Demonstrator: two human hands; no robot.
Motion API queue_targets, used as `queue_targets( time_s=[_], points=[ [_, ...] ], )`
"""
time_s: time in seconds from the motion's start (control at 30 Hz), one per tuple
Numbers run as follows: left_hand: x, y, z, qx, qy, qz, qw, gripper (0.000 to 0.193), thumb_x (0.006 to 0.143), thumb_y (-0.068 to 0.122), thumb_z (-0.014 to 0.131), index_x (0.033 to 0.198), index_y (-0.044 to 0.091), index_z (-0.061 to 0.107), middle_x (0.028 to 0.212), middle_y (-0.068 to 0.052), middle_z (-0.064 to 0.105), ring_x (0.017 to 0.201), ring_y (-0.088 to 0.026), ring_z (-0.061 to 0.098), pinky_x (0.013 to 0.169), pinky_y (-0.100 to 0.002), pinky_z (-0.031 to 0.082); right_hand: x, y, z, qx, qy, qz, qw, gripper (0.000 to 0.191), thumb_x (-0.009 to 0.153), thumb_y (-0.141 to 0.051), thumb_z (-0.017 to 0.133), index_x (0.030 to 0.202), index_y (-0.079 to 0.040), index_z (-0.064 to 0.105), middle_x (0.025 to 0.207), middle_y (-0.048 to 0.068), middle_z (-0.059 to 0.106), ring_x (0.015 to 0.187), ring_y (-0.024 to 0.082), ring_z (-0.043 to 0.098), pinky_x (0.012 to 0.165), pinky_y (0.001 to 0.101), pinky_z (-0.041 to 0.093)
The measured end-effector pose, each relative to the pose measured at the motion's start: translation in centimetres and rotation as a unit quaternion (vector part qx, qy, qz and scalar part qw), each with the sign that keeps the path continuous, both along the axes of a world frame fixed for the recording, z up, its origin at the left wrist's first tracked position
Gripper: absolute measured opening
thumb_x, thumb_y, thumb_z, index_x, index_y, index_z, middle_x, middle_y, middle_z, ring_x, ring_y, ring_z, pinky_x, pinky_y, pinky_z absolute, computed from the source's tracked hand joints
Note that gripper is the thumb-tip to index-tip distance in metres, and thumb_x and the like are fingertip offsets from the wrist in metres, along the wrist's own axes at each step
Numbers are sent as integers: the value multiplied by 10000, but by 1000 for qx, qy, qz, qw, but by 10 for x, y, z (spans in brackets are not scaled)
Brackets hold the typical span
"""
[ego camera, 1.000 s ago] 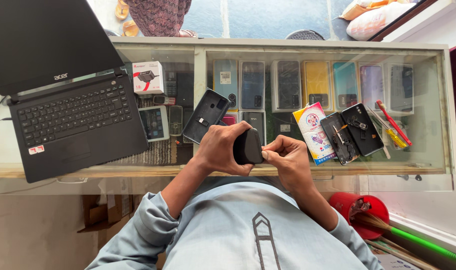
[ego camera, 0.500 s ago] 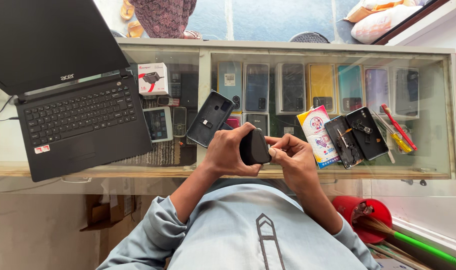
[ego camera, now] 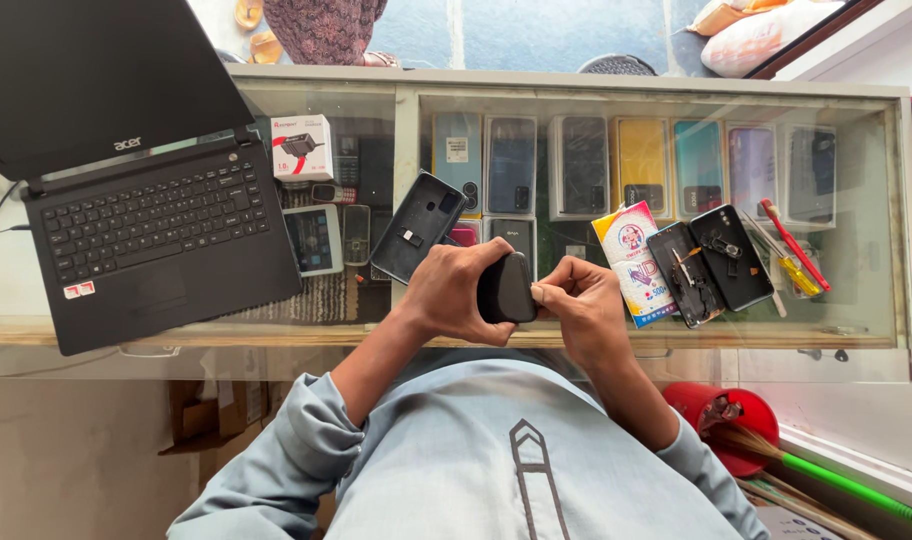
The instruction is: The person holds a black smartphone and repeatedly presses along its edges, likely reseating the screen or frame. They then use a metal prying tool to work along the seam and continue pressing the edges. The phone remains in hand throughout.
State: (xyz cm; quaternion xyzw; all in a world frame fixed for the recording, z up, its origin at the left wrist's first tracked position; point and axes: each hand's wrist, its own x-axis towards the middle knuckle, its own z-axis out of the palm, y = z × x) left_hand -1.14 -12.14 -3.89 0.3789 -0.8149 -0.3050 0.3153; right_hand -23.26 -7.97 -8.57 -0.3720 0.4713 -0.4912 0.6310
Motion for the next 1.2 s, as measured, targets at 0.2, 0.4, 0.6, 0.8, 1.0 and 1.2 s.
queue_targets(
  time_s=[0.2,0.4,0.6,0.8,1.0,1.2],
  points=[
    [2,0,-6,9,9,0,1000,592,583,345,829,1049,58,603,802,-134,681,702,-335,698,651,-407,553,6,-4,1,-8,-5,3,1000,148,868,-23,764,809,-6,630,763,71,690,658,84,658,632,257,595],
    [2,0,-8,29,28,10,999,585,580,339,828,1037,52,600,764,-117,667,678,-323,701,636,-405,549,7,-5,10,-23,43,18,999,90,876,-50,740,858,-4,665,847,75,722,739,63,647,696,222,560],
    [3,3,-10,40,14,19,999,565,581,348,825,1015,58,610,728,-116,656,656,-318,698,629,-406,547,9,-4,4,-2,15,18,1000,115,893,-76,748,860,-14,656,893,93,741,726,68,629,677,229,539],
    [6,5,-10,52,-6,2,999,586,570,362,827,1014,53,602,740,-128,665,666,-326,694,649,-409,545,3,-5,-2,59,-45,41,996,131,893,-73,765,859,-26,649,818,53,686,720,86,649,684,251,560],
    [9,3,-9,38,-18,-24,999,623,556,362,823,1052,51,612,757,-129,675,683,-334,692,657,-406,547,5,-7,-4,65,-94,54,992,133,884,-35,742,826,-29,622,798,71,687,703,122,693,697,317,631],
    [10,2,-7,32,-34,-33,998,611,553,361,819,1038,55,607,744,-118,674,671,-328,686,660,-406,543,10,-5,-6,55,-70,32,996,159,877,-22,740,796,-35,604,774,58,669,679,107,684,674,319,652]
  ],
)
